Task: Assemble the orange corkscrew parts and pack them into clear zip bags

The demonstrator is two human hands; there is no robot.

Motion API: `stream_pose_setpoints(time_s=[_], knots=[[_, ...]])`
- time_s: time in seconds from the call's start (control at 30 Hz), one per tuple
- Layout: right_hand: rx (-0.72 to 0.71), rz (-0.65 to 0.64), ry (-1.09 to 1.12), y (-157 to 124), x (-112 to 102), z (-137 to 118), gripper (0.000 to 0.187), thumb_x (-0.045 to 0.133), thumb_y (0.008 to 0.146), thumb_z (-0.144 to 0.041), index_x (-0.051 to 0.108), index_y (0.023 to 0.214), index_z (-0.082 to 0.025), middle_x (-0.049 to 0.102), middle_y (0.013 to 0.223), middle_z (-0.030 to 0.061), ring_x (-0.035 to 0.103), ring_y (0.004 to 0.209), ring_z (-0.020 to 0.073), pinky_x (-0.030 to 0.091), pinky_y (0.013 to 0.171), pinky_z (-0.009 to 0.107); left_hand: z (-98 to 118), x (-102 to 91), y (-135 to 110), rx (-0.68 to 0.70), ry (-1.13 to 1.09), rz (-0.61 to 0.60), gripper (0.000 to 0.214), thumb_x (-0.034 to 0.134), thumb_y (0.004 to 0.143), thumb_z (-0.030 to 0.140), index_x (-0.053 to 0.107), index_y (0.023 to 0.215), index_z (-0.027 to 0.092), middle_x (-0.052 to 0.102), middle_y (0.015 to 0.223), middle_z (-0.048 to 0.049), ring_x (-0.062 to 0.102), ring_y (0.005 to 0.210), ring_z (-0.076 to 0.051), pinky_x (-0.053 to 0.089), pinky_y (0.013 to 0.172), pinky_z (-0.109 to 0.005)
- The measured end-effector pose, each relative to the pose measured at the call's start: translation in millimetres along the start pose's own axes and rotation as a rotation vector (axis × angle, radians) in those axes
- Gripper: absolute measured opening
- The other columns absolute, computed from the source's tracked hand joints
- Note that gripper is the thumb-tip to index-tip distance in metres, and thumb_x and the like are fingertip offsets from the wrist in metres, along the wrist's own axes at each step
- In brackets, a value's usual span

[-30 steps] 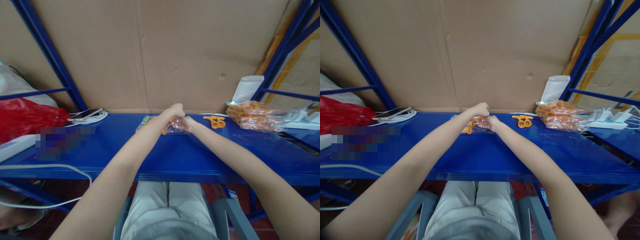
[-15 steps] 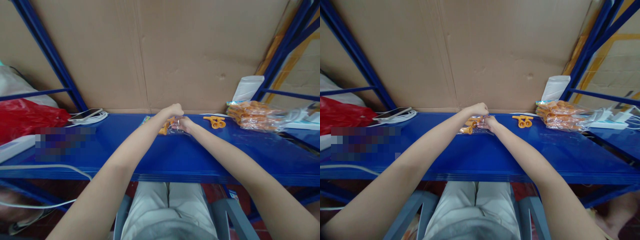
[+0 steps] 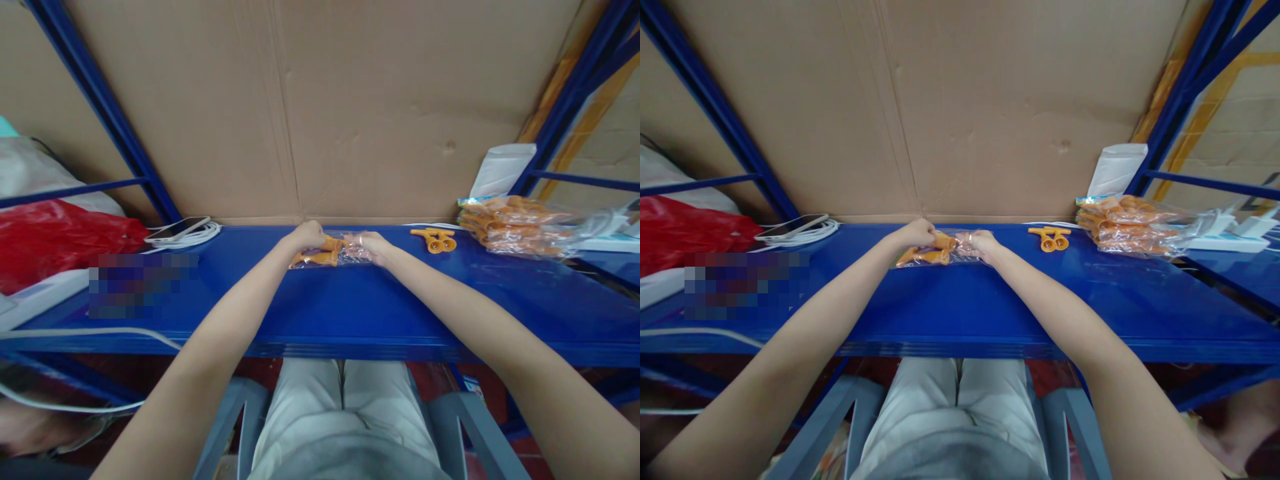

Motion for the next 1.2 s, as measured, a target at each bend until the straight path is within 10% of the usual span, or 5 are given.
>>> stream_pose_setpoints(time_s=[0.47, 1.2], knots=[[0.073, -0.348, -0.042, -0.8, 18.5, 8.7, 0.017, 0.048, 0.093, -0.010, 0.062, 0.083, -0.011, 0.069, 0.069, 0.0063, 0.066, 0.061, 0.0101, 0.057, 0.079, 0.027, 1.7, 19.3, 7.6, -0.019, 0.031, 0.251, 0.032, 0.047, 0.084, 0.024, 0.073, 0.099, 0.013, 0.071, 0.109, -0.0166, 0.065, 0.105, -0.027, 0.049, 0.082, -0.027], [0.072, -0.332, -0.046, -5.1, 18.9, 5.8, 0.019, 0.047, 0.091, -0.003, 0.064, 0.087, -0.010, 0.069, 0.074, 0.0053, 0.064, 0.057, 0.0092, 0.058, 0.068, 0.024, -0.2, 25.6, 12.0, 0.011, 0.043, 0.263, 0.031, 0.042, 0.089, 0.026, 0.063, 0.107, 0.013, 0.069, 0.112, -0.0154, 0.065, 0.106, -0.025, 0.048, 0.083, -0.028]])
Point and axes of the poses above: each hand's wrist, its own y-axis towards the middle knuckle, its own x-axis out of the palm, z = x × y, the point moved 7 cm from there along y, towards the middle knuckle
